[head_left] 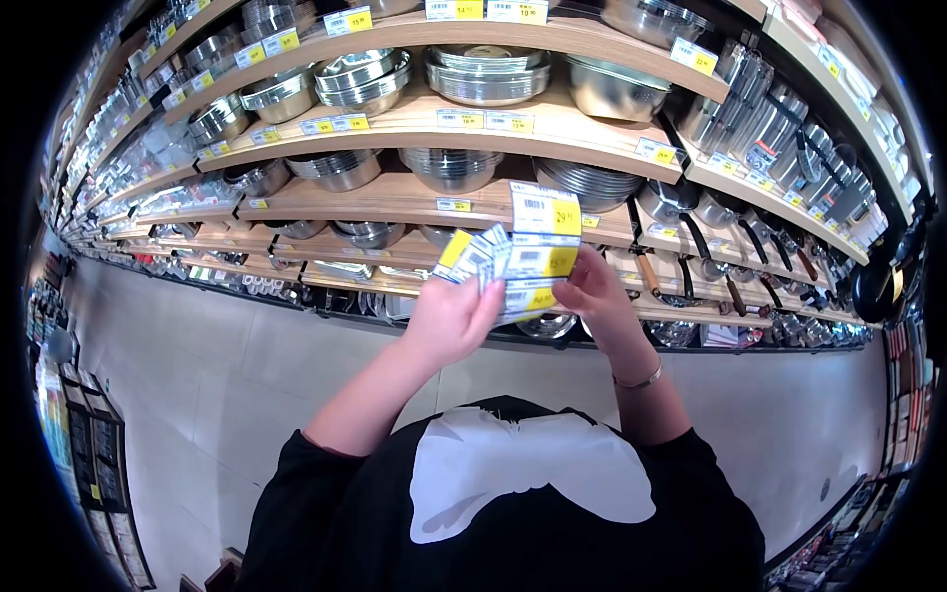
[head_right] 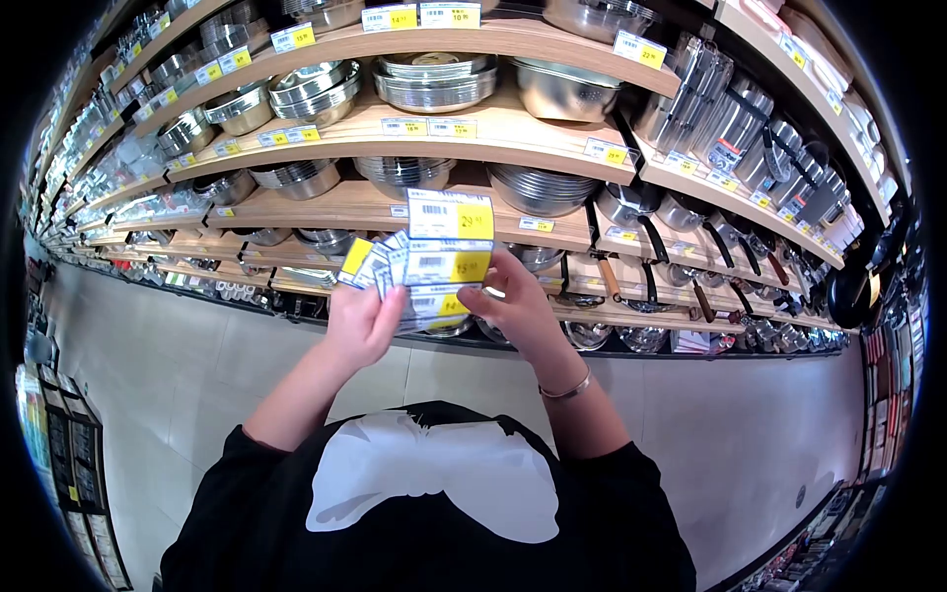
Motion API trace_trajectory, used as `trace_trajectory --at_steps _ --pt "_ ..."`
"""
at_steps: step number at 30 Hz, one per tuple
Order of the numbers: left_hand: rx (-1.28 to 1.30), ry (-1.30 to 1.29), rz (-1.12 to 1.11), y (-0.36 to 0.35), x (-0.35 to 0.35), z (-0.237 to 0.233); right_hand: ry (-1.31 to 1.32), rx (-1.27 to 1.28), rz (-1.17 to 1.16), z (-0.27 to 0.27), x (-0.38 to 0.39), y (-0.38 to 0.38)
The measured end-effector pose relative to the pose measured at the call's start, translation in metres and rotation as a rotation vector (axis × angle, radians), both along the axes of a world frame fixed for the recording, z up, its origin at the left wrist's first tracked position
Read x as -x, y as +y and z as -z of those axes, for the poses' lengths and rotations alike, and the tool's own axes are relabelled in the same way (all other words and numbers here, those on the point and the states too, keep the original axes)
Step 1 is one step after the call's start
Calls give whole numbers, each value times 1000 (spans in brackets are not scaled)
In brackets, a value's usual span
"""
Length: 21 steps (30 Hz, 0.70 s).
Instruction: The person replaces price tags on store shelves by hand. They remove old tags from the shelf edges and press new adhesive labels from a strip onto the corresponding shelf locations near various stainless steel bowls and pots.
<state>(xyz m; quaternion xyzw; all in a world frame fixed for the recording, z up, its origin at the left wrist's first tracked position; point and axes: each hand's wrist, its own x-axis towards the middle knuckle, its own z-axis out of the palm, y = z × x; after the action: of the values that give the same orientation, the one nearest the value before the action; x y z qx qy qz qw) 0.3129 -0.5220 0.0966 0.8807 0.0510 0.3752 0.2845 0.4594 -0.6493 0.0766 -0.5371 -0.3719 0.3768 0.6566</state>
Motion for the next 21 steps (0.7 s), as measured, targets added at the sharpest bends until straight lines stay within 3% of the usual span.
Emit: trace_trajectory --at_steps 2,4,7,12,15,18,20,21 --pt "-180 -97 75 -1 -2 4 34 -295 53 -5 9 0" --pt "-188 -47 90 -2 -1 6 41 -343 84 -1 10 -3" --pt "-299 -251 37 -3 -3 6 -109 -586 187 13 13 -6" --pt "-335 -232 126 -5 2 2 -85 -530 184 1 17 -8" --pt "-308 -273 127 -4 2 2 -133 -408 68 1 12 -14" --pt "-325 -224 141 -1 4 0 -348 -454 40 2 8 -13" --pt "43 -220 257 -1 6 6 -278 -599 106 -4 5 -8" --pt "14 -230 264 1 6 6 -280 -601 104 -9 6 -8"
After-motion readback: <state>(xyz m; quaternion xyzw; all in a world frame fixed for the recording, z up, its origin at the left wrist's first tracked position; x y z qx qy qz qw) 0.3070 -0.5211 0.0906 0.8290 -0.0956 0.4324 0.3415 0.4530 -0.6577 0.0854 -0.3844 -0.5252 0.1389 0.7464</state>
